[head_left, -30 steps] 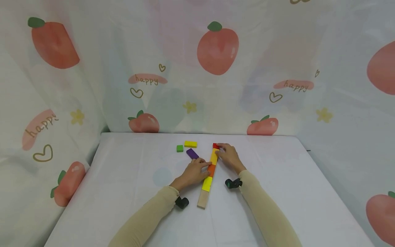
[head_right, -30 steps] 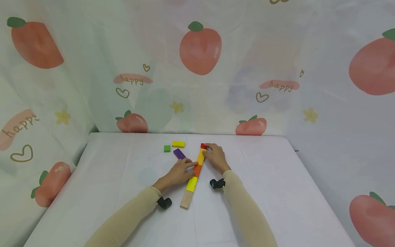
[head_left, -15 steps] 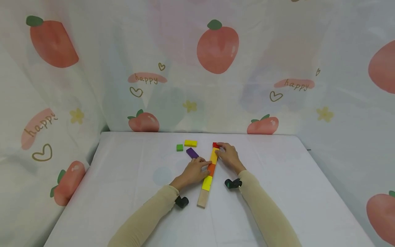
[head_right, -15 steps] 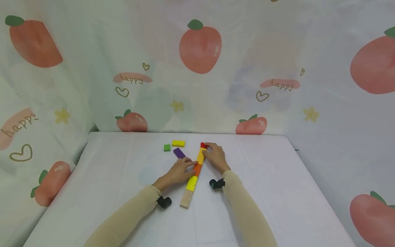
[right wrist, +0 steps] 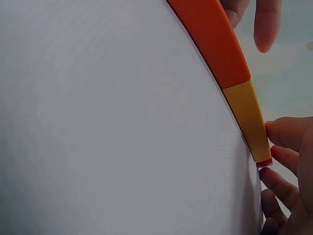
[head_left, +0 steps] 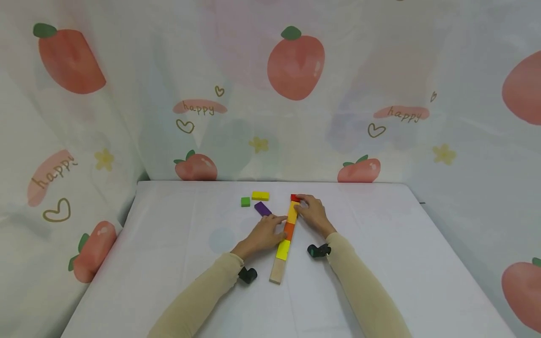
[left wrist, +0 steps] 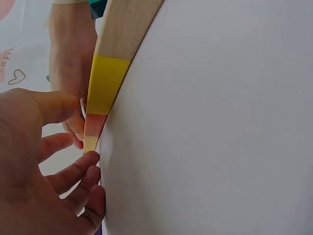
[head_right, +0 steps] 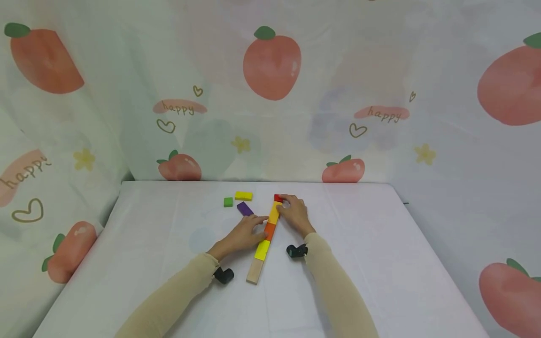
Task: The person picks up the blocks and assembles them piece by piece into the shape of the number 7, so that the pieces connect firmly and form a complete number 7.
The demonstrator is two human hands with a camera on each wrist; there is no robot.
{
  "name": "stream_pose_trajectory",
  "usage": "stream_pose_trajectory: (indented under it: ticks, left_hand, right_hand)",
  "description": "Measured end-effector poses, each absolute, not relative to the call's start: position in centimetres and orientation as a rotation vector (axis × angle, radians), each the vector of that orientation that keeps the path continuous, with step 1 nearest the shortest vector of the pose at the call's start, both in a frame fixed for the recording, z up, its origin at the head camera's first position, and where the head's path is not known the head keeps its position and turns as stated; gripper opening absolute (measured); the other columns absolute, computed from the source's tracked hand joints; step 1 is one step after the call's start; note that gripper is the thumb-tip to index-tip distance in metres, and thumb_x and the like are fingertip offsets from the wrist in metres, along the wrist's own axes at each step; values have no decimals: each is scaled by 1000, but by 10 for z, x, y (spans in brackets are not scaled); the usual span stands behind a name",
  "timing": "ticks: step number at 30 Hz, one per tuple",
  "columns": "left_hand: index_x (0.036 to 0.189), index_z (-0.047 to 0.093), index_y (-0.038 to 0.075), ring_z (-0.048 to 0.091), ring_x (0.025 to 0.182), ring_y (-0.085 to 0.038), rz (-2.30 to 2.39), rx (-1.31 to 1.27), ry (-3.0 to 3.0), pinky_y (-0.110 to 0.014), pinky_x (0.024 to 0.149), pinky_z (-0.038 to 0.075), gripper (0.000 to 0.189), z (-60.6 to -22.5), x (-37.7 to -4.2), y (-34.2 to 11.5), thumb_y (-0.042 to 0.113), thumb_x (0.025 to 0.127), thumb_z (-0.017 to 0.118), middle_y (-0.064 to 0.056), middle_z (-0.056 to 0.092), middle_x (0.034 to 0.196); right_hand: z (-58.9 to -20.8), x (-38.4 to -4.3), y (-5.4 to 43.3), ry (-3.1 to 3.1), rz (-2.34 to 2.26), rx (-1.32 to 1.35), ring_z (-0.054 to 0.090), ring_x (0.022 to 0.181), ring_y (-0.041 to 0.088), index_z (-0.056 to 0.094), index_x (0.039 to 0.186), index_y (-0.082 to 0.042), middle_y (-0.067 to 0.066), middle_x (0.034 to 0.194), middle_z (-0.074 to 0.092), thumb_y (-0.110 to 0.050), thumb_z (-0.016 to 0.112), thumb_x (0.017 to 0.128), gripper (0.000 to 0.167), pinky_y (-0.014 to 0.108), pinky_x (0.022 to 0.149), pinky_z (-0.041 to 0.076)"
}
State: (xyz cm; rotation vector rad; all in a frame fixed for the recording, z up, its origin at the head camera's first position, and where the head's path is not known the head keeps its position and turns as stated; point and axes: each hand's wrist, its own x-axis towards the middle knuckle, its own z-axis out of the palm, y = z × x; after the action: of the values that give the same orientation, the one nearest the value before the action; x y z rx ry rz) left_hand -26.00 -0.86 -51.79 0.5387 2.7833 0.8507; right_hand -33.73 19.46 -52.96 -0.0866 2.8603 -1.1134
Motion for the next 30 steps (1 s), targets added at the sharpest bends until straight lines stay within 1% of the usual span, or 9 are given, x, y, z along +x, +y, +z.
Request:
stream_pose_trajectory:
  ticks: [2,5,8,12,17,24,30]
  left_hand:
    - [145,49,25,53,121,-19,896,515,2764,-39,106,46,52,-516,-259,-11,36,96,62,-1,58,132]
    - [140,54,22,55,118,-17,938,498,2759,-38,105,46,46,-514,-256,-15,31,96,62,0,61,127]
    - [135,57,22,56,114,-15,955,471,2760,-36,104,47,40,-513,-253,-19,29,96,62,2,61,123]
    - [132,59,21,56,111,-16,1016,436,2742,-37,102,48,36,-512,-251,-26,27,96,63,1,62,121]
    - [128,61,20,57,112,-16,1073,415,2749,-38,102,49,33,-513,-252,-38,26,96,63,2,63,121]
    - [125,63,12,59,111,-20,1158,433,2774,-40,101,48,31,-514,-256,-60,21,95,64,-3,65,120]
    - [124,63,10,59,108,-20,1199,414,2797,-40,99,50,31,-515,-263,-76,20,94,65,-5,65,118]
  right_hand:
    - [-530,-337,194,2865,-1112,-88,35,139,35,50,143,-19,12,152,44,-33,59,97,49,58,116,27]
    - [-531,-337,194,2869,-1112,-93,35,138,36,51,143,-18,12,152,44,-32,59,97,49,57,116,27]
    - [-531,-337,194,2864,-1111,-93,35,138,35,50,143,-18,12,152,43,-33,59,97,49,58,116,27]
    - [-532,-338,195,2863,-1110,-90,35,137,34,50,143,-20,11,152,43,-35,59,97,49,57,116,27]
    - [-533,-339,195,2872,-1105,-103,35,137,36,50,144,-18,12,151,44,-33,58,98,49,57,116,26]
    - [-531,-338,196,2865,-1116,-98,35,138,36,50,143,-18,13,151,44,-32,58,97,49,58,116,26]
    - [-529,-336,195,2859,-1136,-107,35,138,36,51,143,-17,13,151,44,-31,59,97,48,57,116,26]
